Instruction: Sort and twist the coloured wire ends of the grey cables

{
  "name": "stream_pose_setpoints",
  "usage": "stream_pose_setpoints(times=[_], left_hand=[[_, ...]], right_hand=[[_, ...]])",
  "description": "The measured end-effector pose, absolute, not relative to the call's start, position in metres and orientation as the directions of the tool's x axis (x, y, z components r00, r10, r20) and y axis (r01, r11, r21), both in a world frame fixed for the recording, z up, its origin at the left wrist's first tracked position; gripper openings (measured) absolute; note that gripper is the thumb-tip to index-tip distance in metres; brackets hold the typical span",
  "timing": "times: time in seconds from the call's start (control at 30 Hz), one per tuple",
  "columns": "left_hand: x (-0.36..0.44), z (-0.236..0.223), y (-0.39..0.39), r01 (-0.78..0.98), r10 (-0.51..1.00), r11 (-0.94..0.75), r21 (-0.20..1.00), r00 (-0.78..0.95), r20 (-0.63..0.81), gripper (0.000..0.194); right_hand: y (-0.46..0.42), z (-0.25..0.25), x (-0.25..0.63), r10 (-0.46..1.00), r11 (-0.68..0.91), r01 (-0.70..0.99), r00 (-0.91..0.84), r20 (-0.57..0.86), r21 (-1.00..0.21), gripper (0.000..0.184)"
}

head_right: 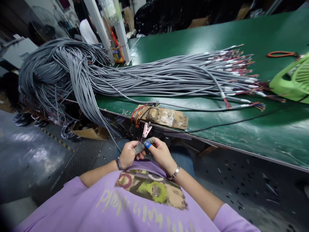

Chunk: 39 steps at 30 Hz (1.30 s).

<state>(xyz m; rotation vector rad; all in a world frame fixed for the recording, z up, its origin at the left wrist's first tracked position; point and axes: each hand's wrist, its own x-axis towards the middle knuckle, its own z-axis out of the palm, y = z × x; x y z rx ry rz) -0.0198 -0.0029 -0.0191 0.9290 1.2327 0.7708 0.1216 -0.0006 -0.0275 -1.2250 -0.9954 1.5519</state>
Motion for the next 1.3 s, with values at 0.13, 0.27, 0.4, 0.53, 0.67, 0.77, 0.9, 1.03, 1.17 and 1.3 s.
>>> stream_pose_setpoints(times=[0.13, 0.27, 0.4, 0.53, 0.67, 0.77, 0.9, 1.03, 1.17, 1.3], left_hand=[[-0.022, -0.013, -0.003, -0.012, 0.881, 0.448, 0.894, 0.178, -0.439, 0.048], [-0.027, -0.006, -0.002, 0.001, 0.849, 0.483, 0.875, 0.245, -0.469, 0.050], [-0.031, 0.000, 0.003, 0.014, 0.783, 0.525, 0.851, 0.384, -0.489, 0.052], [-0.032, 0.002, 0.011, 0.034, 0.692, 0.585, 0.811, 0.501, -0.520, 0.054], [-0.033, 0.001, 0.020, 0.048, 0.648, 0.592, 0.805, 0.566, -0.510, 0.050], [-0.034, -0.003, 0.024, 0.035, 0.638, 0.593, 0.805, 0.589, -0.496, 0.048], [-0.034, -0.011, 0.029, -0.008, 0.639, 0.597, 0.802, 0.610, -0.469, 0.050], [-0.033, -0.016, 0.032, -0.035, 0.634, 0.604, 0.796, 0.627, -0.453, 0.048], [-0.031, -0.018, 0.032, -0.031, 0.621, 0.624, 0.781, 0.626, -0.472, 0.048], [-0.030, -0.018, 0.031, -0.034, 0.623, 0.631, 0.775, 0.618, -0.480, 0.049]], right_hand=[[-0.003, -0.030, 0.125, 0.949, -0.309, -0.199, -0.127, -0.288, -0.930, 0.037], [0.003, -0.029, 0.131, 0.950, -0.312, -0.334, -0.101, -0.295, -0.890, 0.041], [0.018, -0.020, 0.132, 0.933, -0.357, -0.391, -0.188, -0.306, -0.848, 0.047], [0.032, -0.013, 0.128, 0.883, -0.431, -0.356, -0.355, -0.307, -0.829, 0.055], [0.034, -0.012, 0.123, 0.941, -0.304, -0.252, -0.232, -0.248, -0.919, 0.057], [0.033, -0.014, 0.120, 0.988, -0.155, -0.157, -0.050, -0.149, -0.975, 0.055], [0.038, -0.017, 0.114, 0.954, -0.300, -0.356, -0.119, -0.275, -0.885, 0.055], [0.043, -0.020, 0.110, 0.912, -0.406, -0.520, -0.175, -0.372, -0.751, 0.049], [0.043, -0.018, 0.107, 0.912, -0.390, -0.591, -0.147, -0.382, -0.706, 0.046], [0.042, -0.016, 0.105, 0.904, -0.402, -0.612, -0.145, -0.403, -0.681, 0.046]])
